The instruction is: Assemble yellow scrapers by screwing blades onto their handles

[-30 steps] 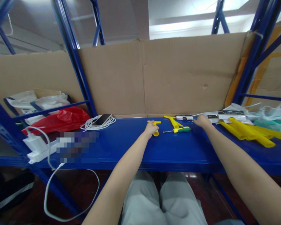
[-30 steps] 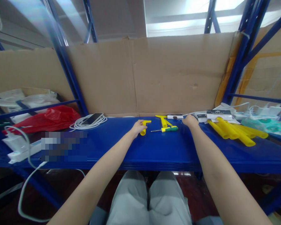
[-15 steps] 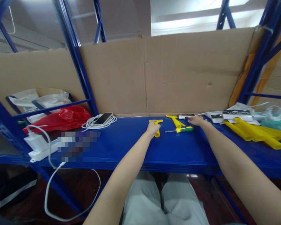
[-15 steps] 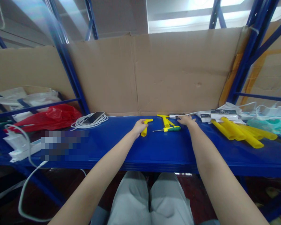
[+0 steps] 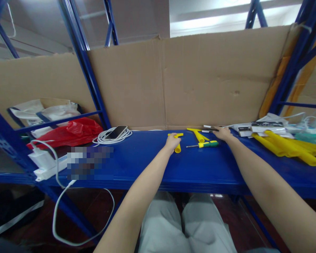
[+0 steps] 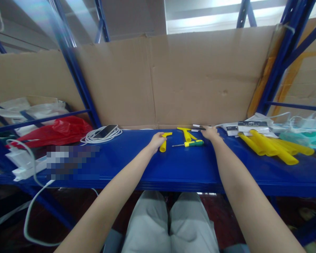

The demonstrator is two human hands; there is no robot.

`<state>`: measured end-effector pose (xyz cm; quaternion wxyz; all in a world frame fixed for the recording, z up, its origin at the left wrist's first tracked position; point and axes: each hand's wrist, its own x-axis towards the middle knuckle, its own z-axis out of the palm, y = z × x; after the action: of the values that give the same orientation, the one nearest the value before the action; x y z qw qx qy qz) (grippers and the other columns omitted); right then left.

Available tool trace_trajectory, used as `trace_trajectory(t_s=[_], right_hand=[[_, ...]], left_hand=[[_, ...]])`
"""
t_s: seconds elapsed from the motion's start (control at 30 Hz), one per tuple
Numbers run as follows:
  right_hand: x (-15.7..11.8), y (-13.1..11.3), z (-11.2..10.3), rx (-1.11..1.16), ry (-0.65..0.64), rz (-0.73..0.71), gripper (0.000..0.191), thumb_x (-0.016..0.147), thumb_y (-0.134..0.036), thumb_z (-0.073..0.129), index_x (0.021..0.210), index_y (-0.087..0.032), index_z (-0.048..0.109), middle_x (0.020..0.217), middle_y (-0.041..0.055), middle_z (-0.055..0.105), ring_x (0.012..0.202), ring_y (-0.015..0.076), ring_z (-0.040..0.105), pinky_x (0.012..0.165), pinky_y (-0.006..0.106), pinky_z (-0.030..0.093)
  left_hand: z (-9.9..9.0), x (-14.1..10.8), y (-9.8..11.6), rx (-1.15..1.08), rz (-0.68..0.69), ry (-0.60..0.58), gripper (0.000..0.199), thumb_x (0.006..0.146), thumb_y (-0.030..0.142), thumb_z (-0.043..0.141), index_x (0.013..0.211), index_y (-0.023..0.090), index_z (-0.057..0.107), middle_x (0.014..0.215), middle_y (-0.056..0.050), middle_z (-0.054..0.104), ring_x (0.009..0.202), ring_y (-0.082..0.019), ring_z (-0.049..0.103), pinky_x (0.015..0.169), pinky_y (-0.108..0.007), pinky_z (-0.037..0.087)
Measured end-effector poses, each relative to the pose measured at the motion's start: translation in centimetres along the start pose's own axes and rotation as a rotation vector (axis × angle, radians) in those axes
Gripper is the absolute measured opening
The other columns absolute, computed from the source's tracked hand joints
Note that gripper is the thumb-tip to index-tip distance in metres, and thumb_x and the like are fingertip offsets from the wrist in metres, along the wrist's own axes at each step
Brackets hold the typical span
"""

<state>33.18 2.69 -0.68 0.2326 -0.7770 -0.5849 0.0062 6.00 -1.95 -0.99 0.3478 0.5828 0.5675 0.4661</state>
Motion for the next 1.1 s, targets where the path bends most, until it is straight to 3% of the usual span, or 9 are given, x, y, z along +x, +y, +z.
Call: trace_trajectory(t_s=[0.13, 0.23, 0.37, 0.5, 0.6, 0.73, 0.87, 1.1], right_hand=[[-0.2, -0.4, -0.9, 0.040, 0.148, -0.051, 0.045, 0.088, -0.027, 0.042, 0.130, -0.013, 0.054, 0.116, 0.0173, 0.057, 0.124, 0.0312, 0.039, 0.103, 0.042, 0.030], [-0.7, -0.9, -1.5, 0.139, 0.227, -0.014, 0.044, 0.088, -0.025, 0.040, 0.126, -0.008, 0.056, 0.115, 0.0187, 0.057, 0.127, 0.0298, 0.034, 0.105, 0.038, 0.029], [-1.3, -1.5, -2.3, 0.250, 0.233, 0.013, 0.040, 0.086, -0.019, 0.039, 0.118, -0.005, 0.060, 0.112, 0.0191, 0.057, 0.122, 0.0266, 0.039, 0.105, 0.033, 0.030], [-2.4, -2.8, -3.4, 0.321, 0.398, -0.070, 0.039, 0.084, -0.012, 0.035, 0.115, -0.009, 0.059, 0.114, 0.0177, 0.054, 0.117, 0.0248, 0.045, 0.101, 0.034, 0.034], [-3.4, -4.4, -4.1, 0.349, 0.524, -0.192, 0.042, 0.083, -0.009, 0.033, 0.118, -0.014, 0.055, 0.117, 0.0156, 0.052, 0.110, 0.0237, 0.050, 0.096, 0.038, 0.039], [-5.0, -6.8, -3.9, 0.398, 0.647, -0.610, 0.044, 0.081, -0.009, 0.036, 0.122, -0.016, 0.050, 0.112, 0.0145, 0.056, 0.105, 0.0250, 0.053, 0.089, 0.042, 0.044], [-7.0, -9.0, -2.8, 0.282, 0.556, -0.933, 0.046, 0.084, -0.012, 0.035, 0.129, -0.016, 0.046, 0.110, 0.0149, 0.059, 0.102, 0.0254, 0.056, 0.087, 0.044, 0.046], [-9.3, -11.1, -1.2, 0.121, 0.301, -1.064, 0.049, 0.087, -0.013, 0.034, 0.135, -0.019, 0.041, 0.120, 0.0133, 0.059, 0.108, 0.0246, 0.055, 0.089, 0.045, 0.046]], left_hand=[[-0.2, -0.1, 0.2, -0.027, -0.002, 0.001, 0.050, 0.073, 0.006, 0.059, 0.123, 0.010, 0.055, 0.116, -0.015, 0.063, 0.097, -0.020, 0.063, 0.076, -0.023, 0.046], [-0.3, -0.3, 0.4, -0.036, 0.001, 0.002, 0.050, 0.074, 0.005, 0.057, 0.124, 0.007, 0.054, 0.118, -0.017, 0.061, 0.100, -0.020, 0.062, 0.078, -0.022, 0.046], [-0.4, -0.4, 0.5, -0.037, 0.001, 0.014, 0.049, 0.074, 0.005, 0.057, 0.124, 0.007, 0.054, 0.119, -0.017, 0.061, 0.101, -0.020, 0.062, 0.080, -0.022, 0.046], [-0.5, -0.2, 0.4, -0.008, 0.040, 0.028, 0.050, 0.074, 0.003, 0.055, 0.124, 0.007, 0.053, 0.124, -0.018, 0.058, 0.106, -0.021, 0.060, 0.085, -0.024, 0.045], [-0.6, -0.1, 0.5, 0.068, 0.150, 0.075, 0.046, 0.074, 0.002, 0.057, 0.119, 0.008, 0.057, 0.125, -0.018, 0.057, 0.117, -0.023, 0.054, 0.097, -0.028, 0.039], [-0.3, -0.6, 1.0, 0.000, 0.301, 0.078, 0.041, 0.073, 0.009, 0.065, 0.114, 0.014, 0.059, 0.125, -0.014, 0.058, 0.117, -0.023, 0.053, 0.100, -0.032, 0.039], [-0.1, -1.7, 2.1, -0.248, 0.175, -0.122, 0.040, 0.078, 0.012, 0.061, 0.118, 0.015, 0.054, 0.113, -0.014, 0.064, 0.088, -0.019, 0.066, 0.078, -0.031, 0.051], [-1.4, -2.6, 3.7, -0.605, -0.066, -0.311, 0.023, 0.091, 0.024, 0.041, 0.104, 0.016, 0.058, 0.080, -0.008, 0.068, 0.063, -0.016, 0.066, 0.064, -0.030, 0.053]])
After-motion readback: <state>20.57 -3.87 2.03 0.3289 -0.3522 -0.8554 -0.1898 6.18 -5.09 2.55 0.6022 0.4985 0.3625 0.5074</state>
